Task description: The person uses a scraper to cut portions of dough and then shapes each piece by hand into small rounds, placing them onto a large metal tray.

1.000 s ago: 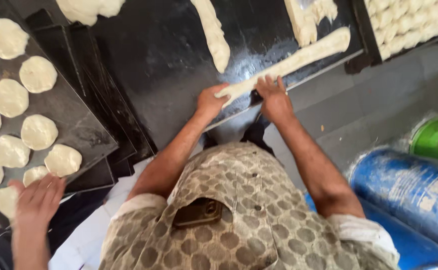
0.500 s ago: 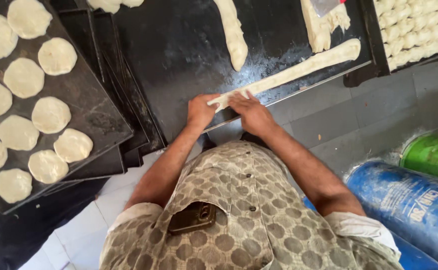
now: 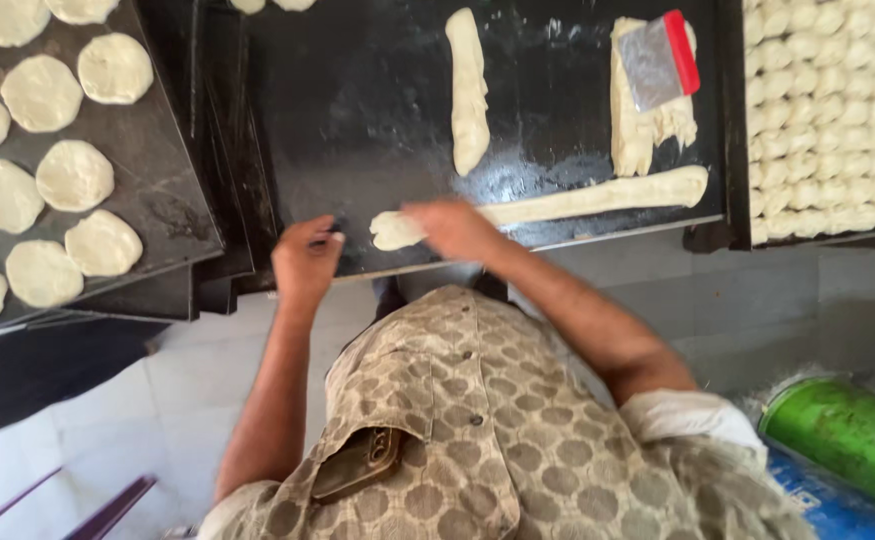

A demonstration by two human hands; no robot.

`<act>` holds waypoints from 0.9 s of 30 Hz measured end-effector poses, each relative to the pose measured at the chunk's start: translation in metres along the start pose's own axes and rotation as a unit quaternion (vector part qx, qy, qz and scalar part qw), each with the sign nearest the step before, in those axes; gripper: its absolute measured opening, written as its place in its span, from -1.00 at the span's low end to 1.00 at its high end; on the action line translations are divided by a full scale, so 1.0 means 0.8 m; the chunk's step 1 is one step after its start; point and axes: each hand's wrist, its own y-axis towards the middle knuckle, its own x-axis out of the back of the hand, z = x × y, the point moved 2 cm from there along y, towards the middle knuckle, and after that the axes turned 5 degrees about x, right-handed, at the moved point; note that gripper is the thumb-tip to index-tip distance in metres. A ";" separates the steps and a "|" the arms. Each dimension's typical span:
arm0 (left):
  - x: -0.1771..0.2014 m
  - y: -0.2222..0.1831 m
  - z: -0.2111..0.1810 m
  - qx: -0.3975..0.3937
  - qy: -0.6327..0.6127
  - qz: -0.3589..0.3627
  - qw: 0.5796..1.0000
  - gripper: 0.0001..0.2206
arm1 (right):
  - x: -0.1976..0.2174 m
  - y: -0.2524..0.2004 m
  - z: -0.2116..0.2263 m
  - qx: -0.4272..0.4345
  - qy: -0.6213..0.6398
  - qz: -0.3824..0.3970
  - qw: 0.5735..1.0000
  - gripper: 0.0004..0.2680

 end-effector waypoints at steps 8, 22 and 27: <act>-0.005 -0.084 -0.026 0.155 -0.087 -0.091 0.980 -0.76 | 0.347 -0.035 -0.158 -0.123 -0.359 -0.410 0.829 -0.18; -0.008 -0.050 -0.040 0.091 -0.121 -0.026 0.988 -0.77 | 0.220 -0.045 -0.033 -0.022 -0.150 -0.259 0.954 -0.52; 0.001 -0.017 -0.053 0.058 -0.099 0.021 0.993 -0.77 | 0.022 -0.017 0.049 0.020 -0.092 -0.169 0.981 -0.43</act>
